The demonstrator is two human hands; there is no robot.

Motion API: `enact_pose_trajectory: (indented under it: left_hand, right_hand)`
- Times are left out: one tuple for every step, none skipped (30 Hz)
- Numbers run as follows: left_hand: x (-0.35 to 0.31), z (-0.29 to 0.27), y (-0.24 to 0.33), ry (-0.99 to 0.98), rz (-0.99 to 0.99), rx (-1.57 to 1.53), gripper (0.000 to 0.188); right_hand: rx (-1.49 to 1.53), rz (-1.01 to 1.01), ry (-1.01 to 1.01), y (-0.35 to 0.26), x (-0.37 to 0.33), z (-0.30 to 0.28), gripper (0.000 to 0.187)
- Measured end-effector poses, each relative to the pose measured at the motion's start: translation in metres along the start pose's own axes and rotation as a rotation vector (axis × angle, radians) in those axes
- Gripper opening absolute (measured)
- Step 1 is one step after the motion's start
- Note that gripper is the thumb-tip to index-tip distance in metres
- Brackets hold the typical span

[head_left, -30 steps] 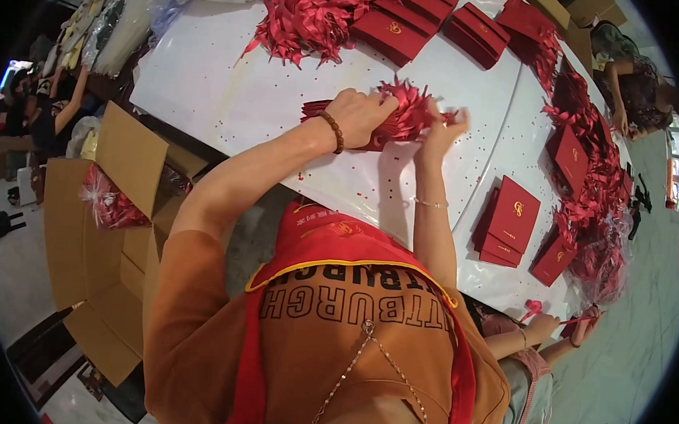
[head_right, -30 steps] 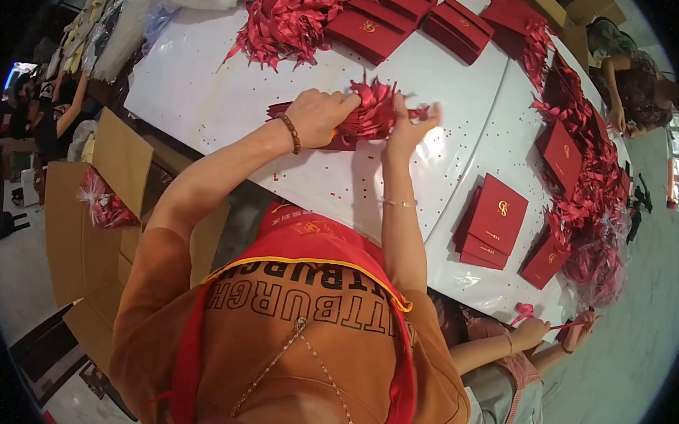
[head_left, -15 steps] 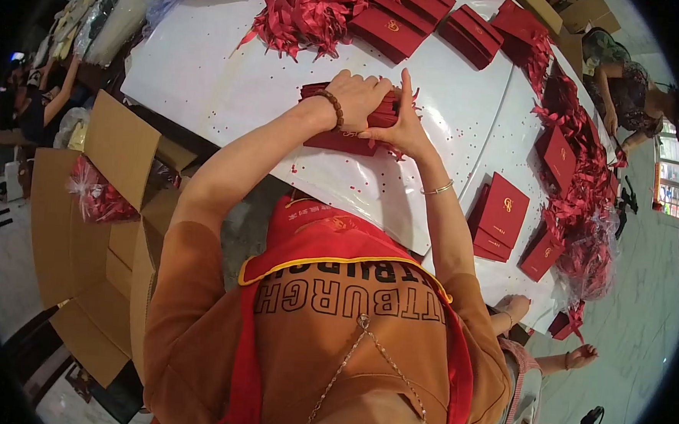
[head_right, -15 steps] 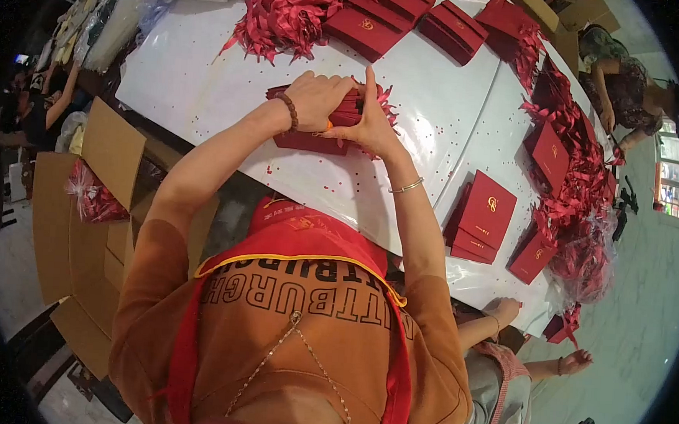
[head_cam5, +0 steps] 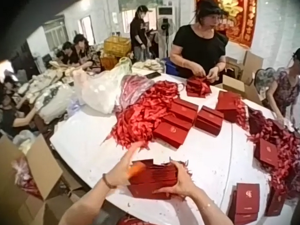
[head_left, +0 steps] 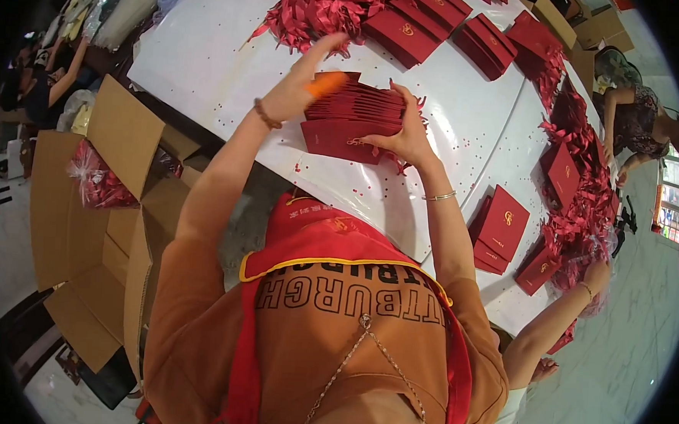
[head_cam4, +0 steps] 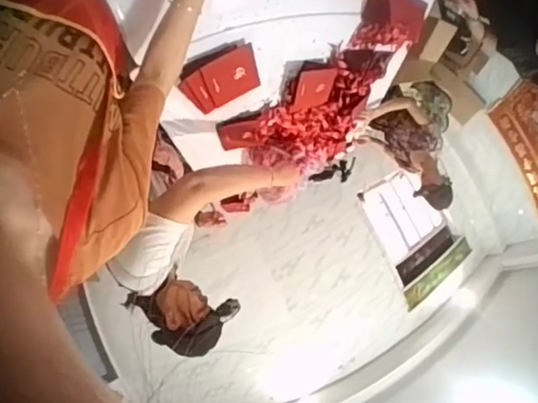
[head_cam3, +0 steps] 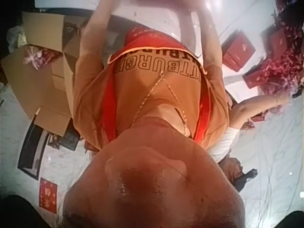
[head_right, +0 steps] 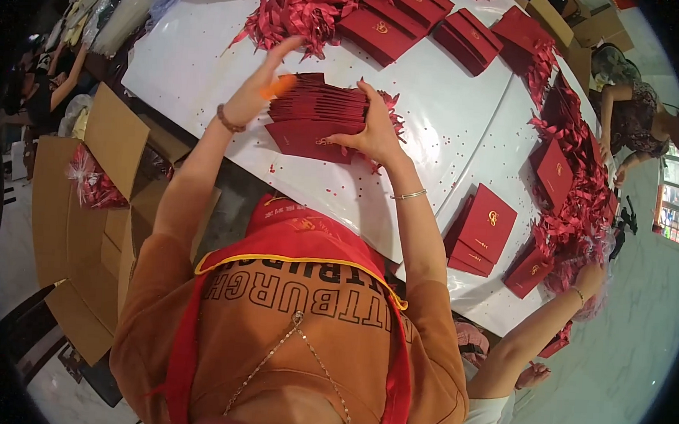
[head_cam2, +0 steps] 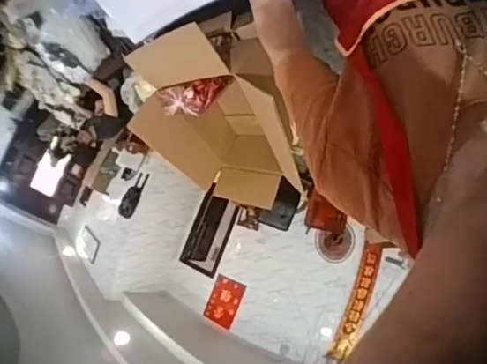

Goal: Assembling and decorating red greeting cards with ribbons.

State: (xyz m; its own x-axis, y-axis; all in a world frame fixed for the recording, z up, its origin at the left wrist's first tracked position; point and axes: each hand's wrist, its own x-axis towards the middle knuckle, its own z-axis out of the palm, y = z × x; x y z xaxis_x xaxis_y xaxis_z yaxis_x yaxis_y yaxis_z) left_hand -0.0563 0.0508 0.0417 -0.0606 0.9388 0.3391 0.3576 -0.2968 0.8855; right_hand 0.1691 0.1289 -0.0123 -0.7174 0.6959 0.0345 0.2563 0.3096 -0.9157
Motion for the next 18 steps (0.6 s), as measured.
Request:
enact_pose_trajectory:
  left_hand:
    - [-0.017, 0.000, -0.016, 0.181, -0.161, -0.255, 0.057]
    - [-0.030, 0.009, -0.035, 0.190, -0.161, -0.245, 0.057]
    - [-0.043, 0.022, -0.056, 0.262, -0.327, -0.524, 0.063]
    - [-0.042, 0.032, -0.057, 0.323, -0.495, -0.814, 0.070]
    - [-0.040, 0.039, -0.058, 0.320, -0.499, -0.817, 0.070]
    - [-0.040, 0.047, -0.059, 0.354, -0.456, -0.927, 0.071]
    - [-0.038, 0.051, -0.055, 0.390, -0.408, -1.038, 0.072]
    - [-0.040, 0.052, -0.057, 0.369, -0.406, -0.919, 0.076]
    - [-0.040, 0.053, -0.057, 0.369, -0.406, -0.922, 0.076]
    - [-0.038, 0.053, -0.052, 0.348, -0.426, -0.992, 0.077]
    - [-0.038, 0.053, -0.049, 0.327, -0.447, -1.062, 0.078]
    - [-0.037, 0.056, -0.049, 0.324, -0.451, -1.065, 0.078]
    - [-0.036, 0.056, -0.049, 0.328, -0.453, -1.087, 0.079]
    - [-0.036, 0.057, -0.049, 0.332, -0.455, -1.110, 0.080]
    - [-0.037, 0.056, -0.051, 0.332, -0.459, -1.110, 0.080]
    - [-0.035, 0.055, -0.052, 0.345, -0.461, -1.090, 0.079]
    - [-0.035, 0.055, -0.053, 0.359, -0.465, -1.070, 0.079]
    - [-0.037, 0.056, -0.054, 0.357, -0.468, -1.072, 0.079]
  right_hand:
    - [0.087, 0.018, -0.012, -0.003, 0.001, 0.002, 0.114]
    - [0.092, 0.009, -0.021, -0.006, 0.003, 0.003, 0.114]
    - [0.011, -0.035, -0.032, -0.010, 0.003, 0.004, 0.118]
    - [-0.076, -0.067, -0.035, -0.010, 0.001, 0.003, 0.124]
    - [-0.075, -0.062, -0.034, -0.008, -0.001, 0.003, 0.124]
    - [-0.136, -0.116, 0.017, -0.003, -0.004, 0.005, 0.123]
    - [-0.199, -0.174, 0.067, -0.005, -0.006, 0.004, 0.123]
    - [-0.201, -0.172, 0.067, -0.007, -0.007, 0.003, 0.123]
    - [-0.342, -0.212, 0.074, -0.010, -0.009, 0.001, 0.123]
    - [-0.483, -0.249, 0.084, -0.013, -0.012, 0.000, 0.124]
    - [-0.485, -0.244, 0.085, -0.011, -0.014, 0.001, 0.124]
    - [-0.310, -0.155, 0.086, -0.009, -0.016, 0.002, 0.123]
    - [-0.133, -0.070, 0.086, -0.010, -0.017, 0.003, 0.122]
    - [-0.131, -0.068, 0.086, -0.010, -0.019, 0.006, 0.122]
    - [-0.054, -0.017, 0.088, -0.011, -0.021, 0.009, 0.121]
    - [0.021, 0.033, 0.094, -0.012, -0.022, 0.010, 0.120]
    - [0.021, 0.035, 0.096, -0.011, -0.022, 0.010, 0.120]
    - [-0.068, -0.035, 0.102, -0.008, -0.023, 0.012, 0.112]
